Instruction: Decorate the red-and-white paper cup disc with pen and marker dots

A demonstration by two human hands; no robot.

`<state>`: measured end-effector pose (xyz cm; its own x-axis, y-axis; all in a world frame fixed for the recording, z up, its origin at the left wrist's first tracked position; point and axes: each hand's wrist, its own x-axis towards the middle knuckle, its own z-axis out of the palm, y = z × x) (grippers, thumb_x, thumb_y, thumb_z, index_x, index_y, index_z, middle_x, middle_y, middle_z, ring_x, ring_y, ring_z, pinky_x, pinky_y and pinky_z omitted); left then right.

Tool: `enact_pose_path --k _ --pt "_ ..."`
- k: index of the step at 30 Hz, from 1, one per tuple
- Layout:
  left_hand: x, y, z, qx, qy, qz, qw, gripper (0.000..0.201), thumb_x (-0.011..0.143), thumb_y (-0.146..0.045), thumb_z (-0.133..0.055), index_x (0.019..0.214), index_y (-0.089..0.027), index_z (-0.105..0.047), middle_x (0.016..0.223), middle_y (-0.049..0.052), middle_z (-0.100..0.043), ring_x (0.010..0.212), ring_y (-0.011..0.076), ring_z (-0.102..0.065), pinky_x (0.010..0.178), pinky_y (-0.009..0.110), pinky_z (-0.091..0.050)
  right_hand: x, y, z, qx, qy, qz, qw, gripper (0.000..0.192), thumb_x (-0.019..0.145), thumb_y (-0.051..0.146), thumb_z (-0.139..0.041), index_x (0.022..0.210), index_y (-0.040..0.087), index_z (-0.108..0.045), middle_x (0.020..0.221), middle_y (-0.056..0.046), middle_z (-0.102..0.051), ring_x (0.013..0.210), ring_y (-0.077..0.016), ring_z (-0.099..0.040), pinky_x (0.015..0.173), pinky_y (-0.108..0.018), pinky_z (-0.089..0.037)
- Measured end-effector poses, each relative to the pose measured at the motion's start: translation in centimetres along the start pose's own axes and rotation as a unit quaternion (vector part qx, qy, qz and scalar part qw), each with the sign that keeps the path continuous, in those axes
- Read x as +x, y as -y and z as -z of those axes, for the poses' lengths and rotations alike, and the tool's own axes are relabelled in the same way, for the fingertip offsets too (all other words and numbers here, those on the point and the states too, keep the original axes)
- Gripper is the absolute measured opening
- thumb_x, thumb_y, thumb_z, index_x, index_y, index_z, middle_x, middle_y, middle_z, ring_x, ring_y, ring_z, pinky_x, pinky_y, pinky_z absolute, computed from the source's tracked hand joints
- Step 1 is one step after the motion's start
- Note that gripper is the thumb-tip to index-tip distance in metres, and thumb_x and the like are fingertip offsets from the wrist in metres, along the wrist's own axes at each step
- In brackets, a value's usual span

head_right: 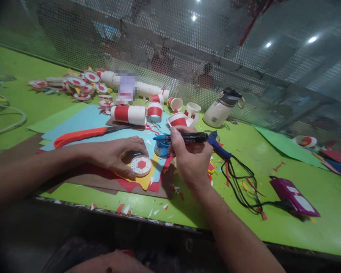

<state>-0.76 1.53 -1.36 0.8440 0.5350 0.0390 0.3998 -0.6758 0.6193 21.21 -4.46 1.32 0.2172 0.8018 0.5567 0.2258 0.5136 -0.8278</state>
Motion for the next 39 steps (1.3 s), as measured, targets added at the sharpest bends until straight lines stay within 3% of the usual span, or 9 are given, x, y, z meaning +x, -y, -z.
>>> enact_pose_path --k 7,13,19,25,29,32,36,39 --pt "-0.2 0.3 0.3 -0.003 0.003 0.006 1.000 0.073 0.074 -0.058 -0.079 0.133 -0.019 -0.060 0.116 0.008 -0.057 0.103 0.0260 -0.056 0.089 0.035 -0.046 1.7 -1.2 1.6 0.041 0.068 -0.055 0.995 0.016 0.086 0.035 -0.071 0.086 0.019 -0.071 0.059 0.004 -0.060 0.052 -0.0120 -0.054 0.053 -0.029 -0.046" --pt "-0.5 0.3 0.8 0.006 0.024 0.011 1.000 0.070 0.078 -0.052 -0.076 0.139 -0.023 -0.059 0.114 0.007 -0.057 0.102 0.0248 -0.056 0.090 0.034 -0.045 2.8 -1.2 2.2 0.070 0.086 -0.091 0.990 0.011 0.075 0.026 -0.070 0.081 0.017 -0.070 0.055 0.005 -0.058 0.051 -0.0117 -0.051 0.051 -0.028 -0.042" --pt "-0.5 -0.1 0.9 -0.005 0.028 0.005 1.000 0.054 0.076 -0.047 -0.076 0.123 -0.021 -0.068 0.102 0.004 -0.054 0.094 0.0222 -0.054 0.085 0.032 -0.045 2.7 -1.0 1.8 -0.055 0.021 -0.045 0.997 0.029 0.080 0.041 -0.073 0.065 0.018 -0.063 0.050 0.003 -0.056 0.048 -0.0118 -0.047 0.050 -0.027 -0.040" --pt "-0.5 -0.1 0.7 -0.008 0.013 0.007 1.000 0.052 0.074 -0.049 -0.079 0.115 -0.020 -0.068 0.104 0.004 -0.056 0.094 0.0220 -0.055 0.085 0.032 -0.046 2.8 -1.6 1.0 -0.113 0.023 -0.015 0.993 0.034 0.079 0.048 -0.070 0.063 0.020 -0.060 0.052 0.003 -0.054 0.051 -0.0137 -0.046 0.053 -0.028 -0.040" --pt "-0.7 0.4 0.1 -0.018 -0.009 0.014 1.000 0.077 0.064 -0.060 -0.085 0.129 -0.023 -0.063 0.121 0.007 -0.057 0.109 0.0277 -0.055 0.097 0.038 -0.049 2.9 -2.7 1.1 -0.211 0.080 -0.028 0.974 0.041 0.079 0.052 -0.067 0.057 0.019 -0.058 0.054 -0.002 -0.058 0.053 -0.0160 -0.049 0.052 -0.029 -0.038" --pt "-0.7 1.1 -0.3 -0.043 -0.009 0.032 0.999 0.093 0.054 -0.066 -0.088 0.134 -0.026 -0.062 0.125 0.009 -0.055 0.117 0.0331 -0.054 0.107 0.048 -0.047 3.2 -3.4 0.8 -0.235 0.133 -0.054 0.961 0.038 0.082 0.050 -0.062 0.064 0.017 -0.065 0.060 -0.004 -0.064 0.057 -0.0188 -0.054 0.056 -0.030 -0.041" --pt "-0.2 1.9 -0.7 -0.050 -0.008 0.045 0.998 0.096 0.042 -0.070 -0.090 0.126 -0.030 -0.068 0.124 0.008 -0.054 0.120 0.0364 -0.053 0.111 0.053 -0.043 3.9 -3.6 0.3 -0.254 0.158 -0.066 0.952 0.035 0.080 0.048 -0.057 0.063 0.018 -0.061 0.060 -0.003 -0.062 0.058 -0.0189 -0.053 0.057 -0.031 -0.039" --pt "0.2 2.3 -1.0 -0.039 -0.007 0.033 0.999 0.093 0.043 -0.073 -0.089 0.124 -0.031 -0.070 0.122 0.008 -0.054 0.122 0.0379 -0.052 0.113 0.053 -0.042 4.2 -3.6 -0.1 -0.263 0.152 -0.065 0.951 0.032 0.076 0.047 -0.058 0.058 0.020 -0.055 0.057 -0.003 -0.058 0.057 -0.0183 -0.050 0.056 -0.030 -0.036"
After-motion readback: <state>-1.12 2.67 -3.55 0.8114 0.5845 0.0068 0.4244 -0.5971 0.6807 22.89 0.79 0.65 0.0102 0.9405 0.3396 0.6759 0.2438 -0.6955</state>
